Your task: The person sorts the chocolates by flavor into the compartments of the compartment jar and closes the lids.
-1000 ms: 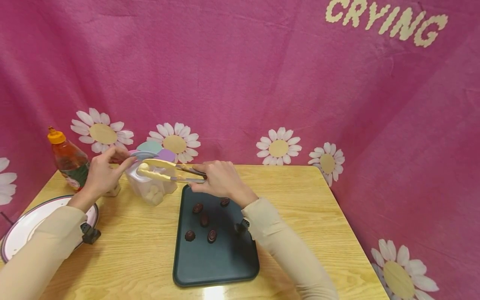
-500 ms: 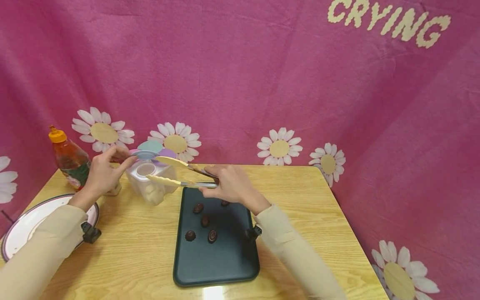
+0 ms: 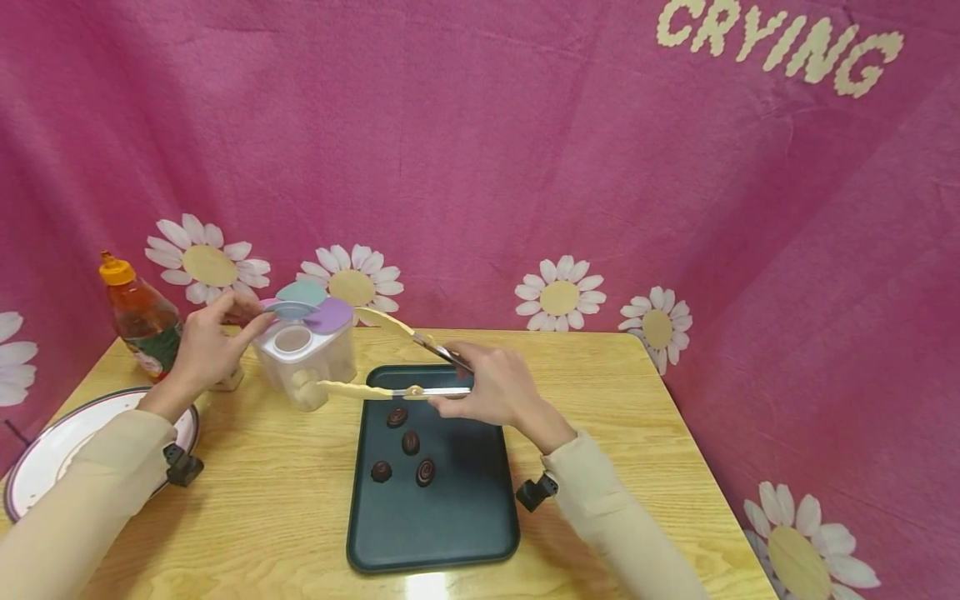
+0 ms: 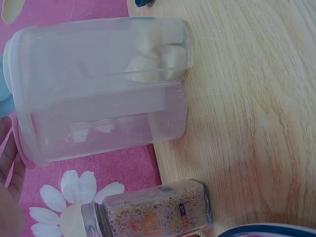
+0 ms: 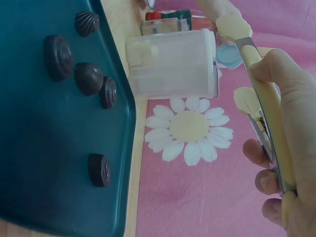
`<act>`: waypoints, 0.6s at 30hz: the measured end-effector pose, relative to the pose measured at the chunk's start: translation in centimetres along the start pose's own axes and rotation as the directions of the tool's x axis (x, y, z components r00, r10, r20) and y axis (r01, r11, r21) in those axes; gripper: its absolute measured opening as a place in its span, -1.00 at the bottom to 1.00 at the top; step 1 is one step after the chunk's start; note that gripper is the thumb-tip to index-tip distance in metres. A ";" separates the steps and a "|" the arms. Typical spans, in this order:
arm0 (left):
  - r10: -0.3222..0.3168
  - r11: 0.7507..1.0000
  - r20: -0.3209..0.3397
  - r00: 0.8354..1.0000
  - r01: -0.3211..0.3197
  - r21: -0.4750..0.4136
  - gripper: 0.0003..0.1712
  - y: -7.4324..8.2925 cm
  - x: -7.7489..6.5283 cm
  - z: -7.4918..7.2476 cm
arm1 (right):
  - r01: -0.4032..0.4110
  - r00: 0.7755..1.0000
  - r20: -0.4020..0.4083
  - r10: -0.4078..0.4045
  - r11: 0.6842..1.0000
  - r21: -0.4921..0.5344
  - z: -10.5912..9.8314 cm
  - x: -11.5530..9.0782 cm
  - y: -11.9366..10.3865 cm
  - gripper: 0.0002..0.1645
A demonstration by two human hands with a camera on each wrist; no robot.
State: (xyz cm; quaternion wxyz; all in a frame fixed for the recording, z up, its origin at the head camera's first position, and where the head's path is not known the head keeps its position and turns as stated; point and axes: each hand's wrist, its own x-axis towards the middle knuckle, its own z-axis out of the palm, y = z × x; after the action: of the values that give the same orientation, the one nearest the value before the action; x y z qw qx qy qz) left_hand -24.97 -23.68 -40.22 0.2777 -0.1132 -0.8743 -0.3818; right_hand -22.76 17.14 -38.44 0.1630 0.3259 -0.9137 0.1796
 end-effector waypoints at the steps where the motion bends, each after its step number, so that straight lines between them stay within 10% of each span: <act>1: -0.001 1.000 0.001 1.000 0.001 0.001 -0.76 0.0 0.0 0.0 | -0.009 1.000 -0.005 0.009 1.000 -0.001 -0.1 -0.2 0.1 -0.17; 18: -0.008 1.000 0.009 1.000 0.008 0.006 -0.75 0.1 -0.1 0.0 | -0.129 0.967 -0.226 0.118 0.991 -0.033 -0.9 -6.4 4.2 -0.20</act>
State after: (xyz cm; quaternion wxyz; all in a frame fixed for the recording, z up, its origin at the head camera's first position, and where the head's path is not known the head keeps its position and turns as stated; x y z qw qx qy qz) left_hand -24.86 -23.61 -40.18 0.2725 -0.1108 -0.8772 -0.3795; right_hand -20.60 24.04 -41.24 0.2611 0.2421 -0.9121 0.2031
